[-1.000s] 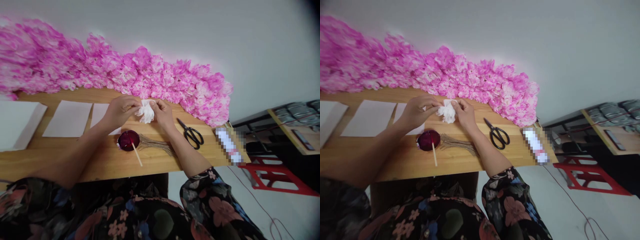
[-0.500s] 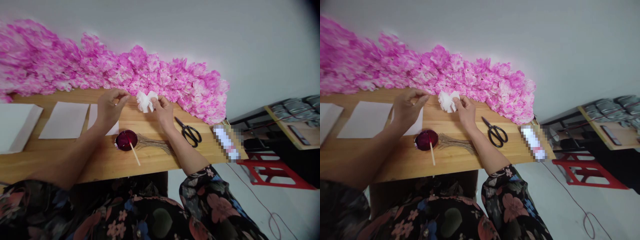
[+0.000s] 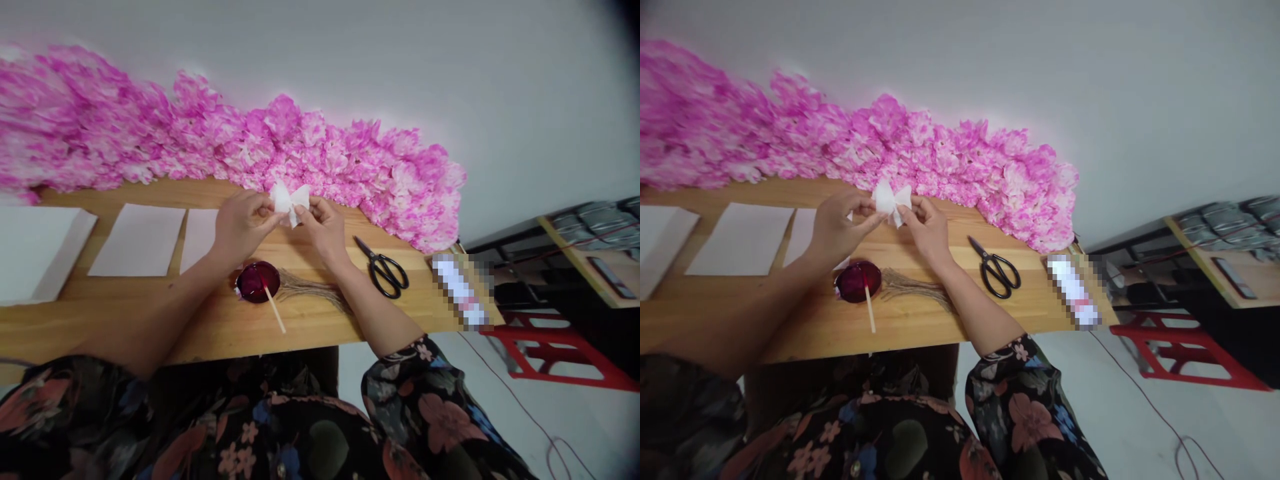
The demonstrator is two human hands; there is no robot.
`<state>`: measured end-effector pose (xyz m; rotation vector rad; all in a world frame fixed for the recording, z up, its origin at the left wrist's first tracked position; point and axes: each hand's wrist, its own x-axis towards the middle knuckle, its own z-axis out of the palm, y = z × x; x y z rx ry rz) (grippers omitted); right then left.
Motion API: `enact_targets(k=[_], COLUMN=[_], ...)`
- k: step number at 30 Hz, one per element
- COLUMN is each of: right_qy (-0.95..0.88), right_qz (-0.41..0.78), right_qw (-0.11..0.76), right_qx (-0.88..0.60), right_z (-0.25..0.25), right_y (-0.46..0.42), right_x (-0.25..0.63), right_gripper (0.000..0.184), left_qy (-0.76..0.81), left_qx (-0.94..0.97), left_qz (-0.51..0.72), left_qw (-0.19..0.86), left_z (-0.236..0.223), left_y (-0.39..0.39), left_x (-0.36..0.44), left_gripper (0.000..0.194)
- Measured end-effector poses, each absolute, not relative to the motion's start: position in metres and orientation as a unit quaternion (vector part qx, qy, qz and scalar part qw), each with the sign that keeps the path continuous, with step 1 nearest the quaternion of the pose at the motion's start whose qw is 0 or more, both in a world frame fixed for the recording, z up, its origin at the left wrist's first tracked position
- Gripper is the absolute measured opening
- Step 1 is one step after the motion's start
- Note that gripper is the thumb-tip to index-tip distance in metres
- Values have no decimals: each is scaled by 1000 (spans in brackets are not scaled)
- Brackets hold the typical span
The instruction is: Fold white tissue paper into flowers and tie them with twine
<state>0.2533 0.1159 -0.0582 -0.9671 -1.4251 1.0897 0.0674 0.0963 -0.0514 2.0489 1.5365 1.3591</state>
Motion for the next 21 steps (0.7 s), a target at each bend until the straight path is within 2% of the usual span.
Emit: enact_targets(k=[4, 10, 15, 18, 21], right_qy=[-594, -593, -601, -616, -629], right_qz=[458, 453, 455, 459, 457], right_qw=[521, 515, 515, 495, 469], right_qx=[-408, -423, -409, -406, -418], right_z=[-60, -61, -58, -63, -66], right_y=[117, 120, 116, 115, 119], right_x=[253, 256, 254, 251, 251], right_gripper=[35, 36, 35, 32, 34], left_qy=[536, 539, 499, 490, 488], left_qx=[676, 589, 573, 616, 639], left_qz=[485, 556, 575, 540, 525], left_qw=[140, 231, 304, 299, 279], left_z=[-51, -54, -56, -60, -64], left_y=[97, 101, 103, 102, 101], left_x=[66, 63, 67, 70, 70], left_gripper=[11, 5, 30, 44, 46])
